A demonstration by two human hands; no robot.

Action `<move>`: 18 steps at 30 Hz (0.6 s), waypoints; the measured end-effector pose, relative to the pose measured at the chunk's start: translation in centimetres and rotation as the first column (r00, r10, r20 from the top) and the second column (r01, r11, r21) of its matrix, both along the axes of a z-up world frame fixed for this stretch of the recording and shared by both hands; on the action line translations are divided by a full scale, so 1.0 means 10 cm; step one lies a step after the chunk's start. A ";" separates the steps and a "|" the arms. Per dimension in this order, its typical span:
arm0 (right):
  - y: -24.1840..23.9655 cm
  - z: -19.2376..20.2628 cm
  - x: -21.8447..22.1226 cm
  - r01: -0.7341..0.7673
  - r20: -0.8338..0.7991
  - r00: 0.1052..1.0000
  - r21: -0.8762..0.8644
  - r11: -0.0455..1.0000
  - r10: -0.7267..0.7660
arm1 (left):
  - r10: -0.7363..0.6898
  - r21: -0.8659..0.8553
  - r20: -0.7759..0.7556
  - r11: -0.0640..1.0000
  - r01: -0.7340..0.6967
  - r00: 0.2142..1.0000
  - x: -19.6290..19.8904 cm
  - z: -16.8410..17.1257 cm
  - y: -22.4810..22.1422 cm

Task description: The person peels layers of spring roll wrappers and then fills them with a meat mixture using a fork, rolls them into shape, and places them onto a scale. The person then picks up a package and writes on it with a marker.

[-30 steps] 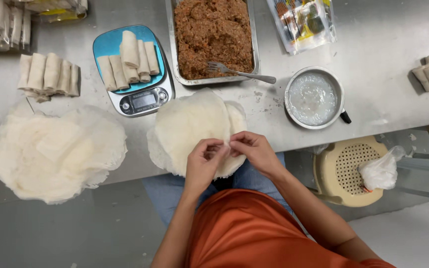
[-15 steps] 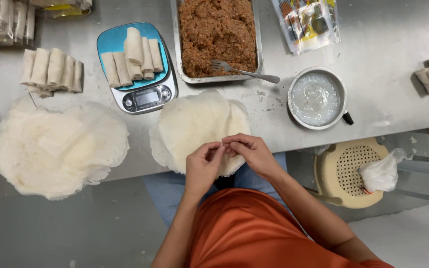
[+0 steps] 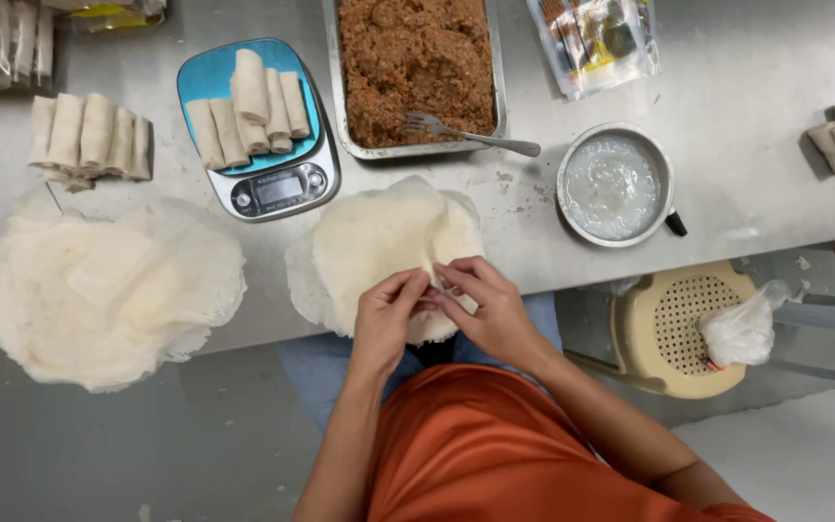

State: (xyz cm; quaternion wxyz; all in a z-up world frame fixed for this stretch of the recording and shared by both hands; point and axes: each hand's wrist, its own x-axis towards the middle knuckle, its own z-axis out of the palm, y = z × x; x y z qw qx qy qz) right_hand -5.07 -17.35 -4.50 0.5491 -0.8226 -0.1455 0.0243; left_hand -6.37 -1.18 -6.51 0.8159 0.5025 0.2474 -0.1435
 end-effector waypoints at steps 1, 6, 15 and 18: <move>0.01 -0.01 0.00 0.042 0.039 0.998 -0.061 0.997 -0.039 | -0.071 0.068 0.075 0.995 0.066 0.995 0.01 0.11 0.01; -0.32 -0.36 0.18 0.276 -0.375 0.893 0.016 0.961 -0.250 | -0.456 0.324 0.211 0.867 0.378 0.865 -0.08 0.82 0.23; -0.65 -0.39 0.25 0.463 -0.759 0.629 0.194 0.865 -0.167 | -0.908 0.389 0.181 0.418 0.821 0.377 -0.27 0.81 0.26; -0.62 -0.39 0.21 0.350 -0.714 0.694 0.225 0.909 -0.091 | -0.702 0.355 0.213 0.704 0.616 0.680 -0.16 0.81 0.23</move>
